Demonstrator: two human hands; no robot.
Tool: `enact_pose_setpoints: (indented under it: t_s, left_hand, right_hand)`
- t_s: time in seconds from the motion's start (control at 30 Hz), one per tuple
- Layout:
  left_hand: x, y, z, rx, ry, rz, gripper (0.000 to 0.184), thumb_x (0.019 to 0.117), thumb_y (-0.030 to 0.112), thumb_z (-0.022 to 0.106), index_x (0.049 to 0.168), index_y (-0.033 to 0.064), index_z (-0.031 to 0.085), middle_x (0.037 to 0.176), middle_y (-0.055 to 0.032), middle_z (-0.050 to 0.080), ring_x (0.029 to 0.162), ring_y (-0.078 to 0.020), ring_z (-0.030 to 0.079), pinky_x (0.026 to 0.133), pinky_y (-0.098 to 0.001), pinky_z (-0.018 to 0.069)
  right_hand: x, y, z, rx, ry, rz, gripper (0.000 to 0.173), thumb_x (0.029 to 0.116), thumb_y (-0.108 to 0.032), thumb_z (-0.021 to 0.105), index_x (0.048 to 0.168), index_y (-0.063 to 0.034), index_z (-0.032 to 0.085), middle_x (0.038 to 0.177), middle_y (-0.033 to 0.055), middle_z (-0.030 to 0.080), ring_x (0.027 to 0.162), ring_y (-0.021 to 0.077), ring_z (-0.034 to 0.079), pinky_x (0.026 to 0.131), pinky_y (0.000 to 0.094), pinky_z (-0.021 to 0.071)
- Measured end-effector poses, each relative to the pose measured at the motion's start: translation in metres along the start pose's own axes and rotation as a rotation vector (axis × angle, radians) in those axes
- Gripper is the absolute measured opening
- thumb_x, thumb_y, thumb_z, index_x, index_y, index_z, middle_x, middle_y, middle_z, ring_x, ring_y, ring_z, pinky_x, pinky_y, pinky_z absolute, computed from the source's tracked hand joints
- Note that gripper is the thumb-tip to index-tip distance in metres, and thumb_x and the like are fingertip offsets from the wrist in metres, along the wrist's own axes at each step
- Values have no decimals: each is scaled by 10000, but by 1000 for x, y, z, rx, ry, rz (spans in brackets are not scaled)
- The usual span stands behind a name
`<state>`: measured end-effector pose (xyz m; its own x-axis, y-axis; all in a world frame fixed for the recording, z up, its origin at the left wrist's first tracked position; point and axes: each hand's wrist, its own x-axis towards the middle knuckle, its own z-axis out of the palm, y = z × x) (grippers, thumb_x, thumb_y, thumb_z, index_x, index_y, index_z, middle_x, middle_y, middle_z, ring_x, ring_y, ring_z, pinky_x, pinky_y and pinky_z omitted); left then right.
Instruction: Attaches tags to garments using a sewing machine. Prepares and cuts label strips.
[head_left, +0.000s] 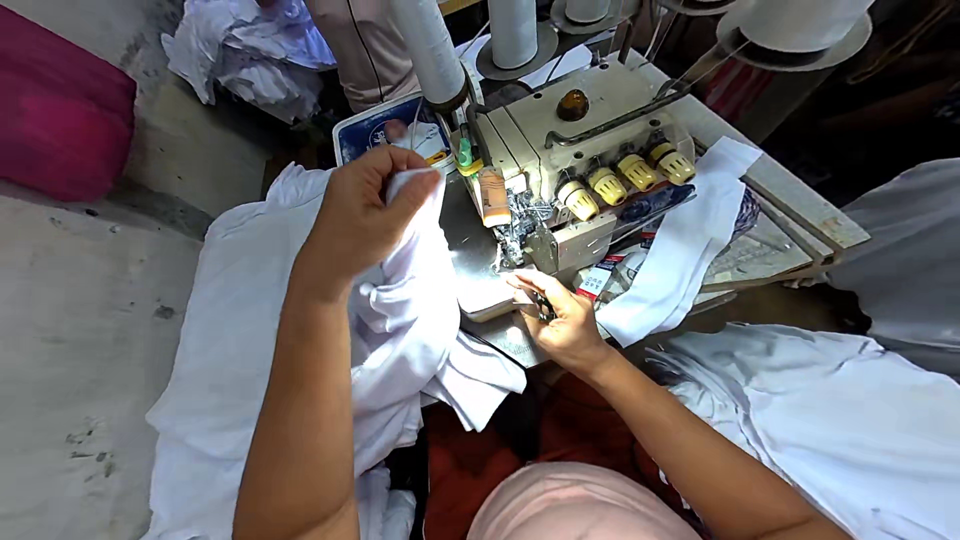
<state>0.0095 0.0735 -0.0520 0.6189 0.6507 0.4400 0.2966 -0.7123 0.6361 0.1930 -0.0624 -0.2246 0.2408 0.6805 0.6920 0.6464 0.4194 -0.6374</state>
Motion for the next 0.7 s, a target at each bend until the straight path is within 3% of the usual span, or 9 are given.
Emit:
enact_pose_setpoints:
  t_s: [0.2, 0.4, 0.53, 0.63, 0.7]
  left_hand:
    - [23, 3, 5, -68, -12, -6, 87, 1025, 153, 579, 1061, 79, 610, 834, 115, 610, 724, 99, 576, 683, -87, 487]
    - [33, 3, 6, -54, -43, -4, 87, 1027, 155, 578, 1052, 79, 612, 823, 112, 607, 720, 101, 574, 681, -84, 484]
    - [25, 0, 2, -28, -159, 56, 148, 1020, 182, 573, 1055, 56, 643, 852, 90, 617, 734, 94, 562, 691, -93, 473]
    - [0, 3, 0, -32, -187, 83, 237, 994, 152, 559, 1187, 14, 569, 866, 69, 601, 728, 60, 548, 678, -128, 472]
    - [-25, 11, 0, -58, -159, 85, 322, 967, 154, 594, 1255, 49, 495, 898, 93, 592, 764, 51, 564, 707, -150, 499]
  right_hand:
    - [-2, 6, 4, 62, 48, -39, 221, 921, -41, 620, 1089, 63, 718, 919, 134, 762, 724, 77, 663, 705, 170, 524]
    - [-5, 7, 6, 115, 71, -34, 207, 922, -36, 623, 1079, 66, 711, 958, 143, 767, 789, 72, 693, 749, 164, 535]
    - [-5, 9, 5, 117, 63, -42, 209, 925, -37, 628, 1087, 64, 712, 956, 136, 766, 779, 55, 683, 750, 151, 530]
    - [-5, 9, 2, 121, 33, -17, 217, 926, -44, 629, 1095, 55, 721, 944, 133, 765, 771, 72, 682, 741, 168, 533]
    - [-3, 3, -5, 164, -37, 69, 232, 927, -38, 625, 1118, 51, 722, 981, 130, 766, 824, 73, 697, 783, 187, 545]
